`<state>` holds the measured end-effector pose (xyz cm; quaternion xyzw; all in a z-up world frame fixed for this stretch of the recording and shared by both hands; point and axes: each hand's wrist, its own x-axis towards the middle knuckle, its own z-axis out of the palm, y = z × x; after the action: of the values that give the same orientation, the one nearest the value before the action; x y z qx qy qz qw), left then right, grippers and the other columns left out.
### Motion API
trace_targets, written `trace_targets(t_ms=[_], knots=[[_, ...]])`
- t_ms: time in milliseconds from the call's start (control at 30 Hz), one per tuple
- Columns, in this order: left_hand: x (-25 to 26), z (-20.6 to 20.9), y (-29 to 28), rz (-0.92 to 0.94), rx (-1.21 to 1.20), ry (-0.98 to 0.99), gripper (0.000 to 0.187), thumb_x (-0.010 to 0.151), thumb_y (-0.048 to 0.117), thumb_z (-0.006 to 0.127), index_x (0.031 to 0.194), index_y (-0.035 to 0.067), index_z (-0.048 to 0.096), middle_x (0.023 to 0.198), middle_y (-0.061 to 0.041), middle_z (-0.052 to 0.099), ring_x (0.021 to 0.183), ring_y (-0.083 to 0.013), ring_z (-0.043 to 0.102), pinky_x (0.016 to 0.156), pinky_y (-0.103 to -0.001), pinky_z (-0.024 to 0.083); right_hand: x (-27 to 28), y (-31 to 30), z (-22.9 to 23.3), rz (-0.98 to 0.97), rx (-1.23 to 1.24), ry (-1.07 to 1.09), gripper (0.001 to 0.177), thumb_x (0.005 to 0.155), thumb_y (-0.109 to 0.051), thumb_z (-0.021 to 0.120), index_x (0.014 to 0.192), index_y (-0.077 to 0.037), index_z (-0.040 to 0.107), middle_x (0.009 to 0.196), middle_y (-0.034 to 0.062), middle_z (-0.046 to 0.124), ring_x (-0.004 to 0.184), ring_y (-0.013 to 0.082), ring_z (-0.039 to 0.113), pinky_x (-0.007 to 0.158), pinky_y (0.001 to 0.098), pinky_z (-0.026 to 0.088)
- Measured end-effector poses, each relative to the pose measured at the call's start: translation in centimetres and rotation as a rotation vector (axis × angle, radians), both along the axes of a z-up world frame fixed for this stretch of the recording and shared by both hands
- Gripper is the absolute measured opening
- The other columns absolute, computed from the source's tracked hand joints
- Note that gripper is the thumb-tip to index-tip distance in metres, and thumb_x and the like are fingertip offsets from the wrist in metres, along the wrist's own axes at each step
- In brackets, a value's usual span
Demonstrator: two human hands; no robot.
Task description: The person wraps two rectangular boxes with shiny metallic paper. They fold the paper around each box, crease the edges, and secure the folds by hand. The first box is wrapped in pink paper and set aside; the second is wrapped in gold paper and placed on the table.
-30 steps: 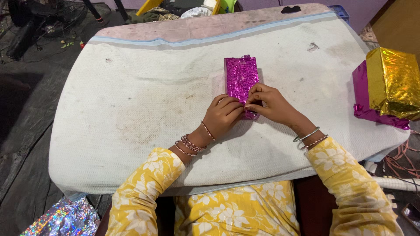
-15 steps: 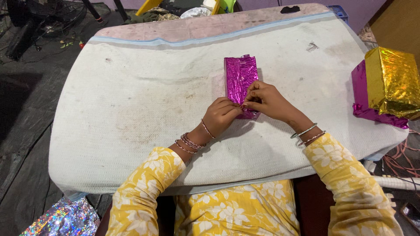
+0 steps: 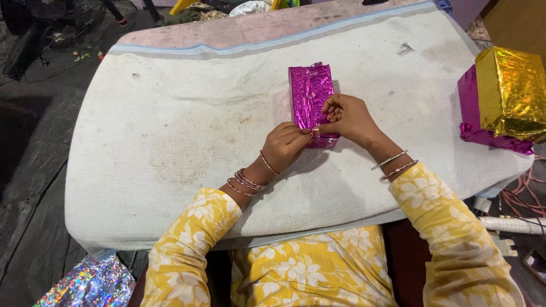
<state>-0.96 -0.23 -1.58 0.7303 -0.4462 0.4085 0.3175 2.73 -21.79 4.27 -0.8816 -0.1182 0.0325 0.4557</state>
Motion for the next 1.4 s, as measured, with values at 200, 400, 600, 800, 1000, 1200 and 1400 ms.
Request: trace_targets(t_ms=[200,400,600,800,1000,1200,1400], knots=[[0.2,-0.1,0.0,-0.005,-0.002,0.001,0.014,0.084,0.0,0.08,0.094,0.001,0.071,0.09,-0.01,0.073,0.086,-0.0253,0.071,0.089,-0.038,0.058,0.5,-0.1,-1.6,-0.047,0.269,0.052,0.041,0.063,0.006,0.09,0.092,-0.006,0.064,0.083,-0.0039,0.061,0.072,0.0031,0.054,0.067,0.0188,0.055],[0.2,-0.1,0.2,-0.019,0.006,0.016,0.015,0.083,0.0,0.08,0.094,0.002,0.069,0.089,-0.01,0.072,0.087,-0.0263,0.071,0.088,-0.039,0.058,0.7,0.0,-3.5,-0.053,0.361,-0.032,0.035,0.069,0.007,0.088,0.092,-0.005,0.065,0.083,-0.0034,0.061,0.073,0.0042,0.055,0.065,0.0191,0.053],[-0.1,0.5,0.1,-0.024,-0.085,0.146,0.02,0.083,0.009,0.083,0.098,0.004,0.071,0.091,-0.009,0.074,0.089,-0.0266,0.071,0.085,-0.039,0.057,-0.5,-0.8,-5.0,-0.199,1.006,-0.125,0.027,0.085,0.006,0.077,0.107,-0.001,0.062,0.097,0.0041,0.063,0.089,0.0105,0.062,0.081,0.0223,0.057],[0.9,-0.6,0.8,0.088,-0.444,0.362,0.028,0.093,0.016,0.077,0.115,0.002,0.067,0.111,-0.013,0.073,0.104,-0.0272,0.072,0.092,-0.037,0.056,-5.2,1.2,-7.2,-0.589,0.66,-0.536,0.055,0.086,-0.009,0.085,0.129,0.002,0.051,0.122,0.0112,0.053,0.111,0.0202,0.052,0.094,0.0341,0.05],[1.8,-1.3,1.1,0.112,-0.555,0.452,0.032,0.098,0.018,0.074,0.124,0.003,0.062,0.11,-0.011,0.073,0.103,-0.022,0.071,0.092,-0.035,0.055,-7.4,6.5,-5.4,-0.474,-0.147,-0.669,0.117,0.066,-0.041,0.1,0.146,0.006,0.028,0.142,0.0279,0.03,0.133,0.0471,0.035,0.109,0.0599,0.035],[2.1,-1.5,1.1,0.09,-0.589,0.498,0.035,0.099,0.019,0.072,0.126,0.002,0.059,0.109,-0.01,0.071,0.101,-0.0196,0.069,0.09,-0.034,0.054,-6.2,7.9,-5.2,-0.558,-0.155,-0.671,0.115,0.068,-0.039,0.098,0.145,0.006,0.025,0.144,0.0306,0.028,0.133,0.0493,0.038,0.107,0.059,0.039],[3.3,-3.6,1.3,0.069,-0.644,0.576,0.036,0.102,0.02,0.07,0.132,0.004,0.057,0.115,-0.009,0.07,0.104,-0.0178,0.068,0.091,-0.033,0.054,-4.5,5.1,-8.2,-0.622,0.325,-0.53,0.097,0.077,-0.033,0.094,0.143,0.002,0.032,0.141,0.0193,0.038,0.129,0.0365,0.047,0.107,0.0487,0.047]])
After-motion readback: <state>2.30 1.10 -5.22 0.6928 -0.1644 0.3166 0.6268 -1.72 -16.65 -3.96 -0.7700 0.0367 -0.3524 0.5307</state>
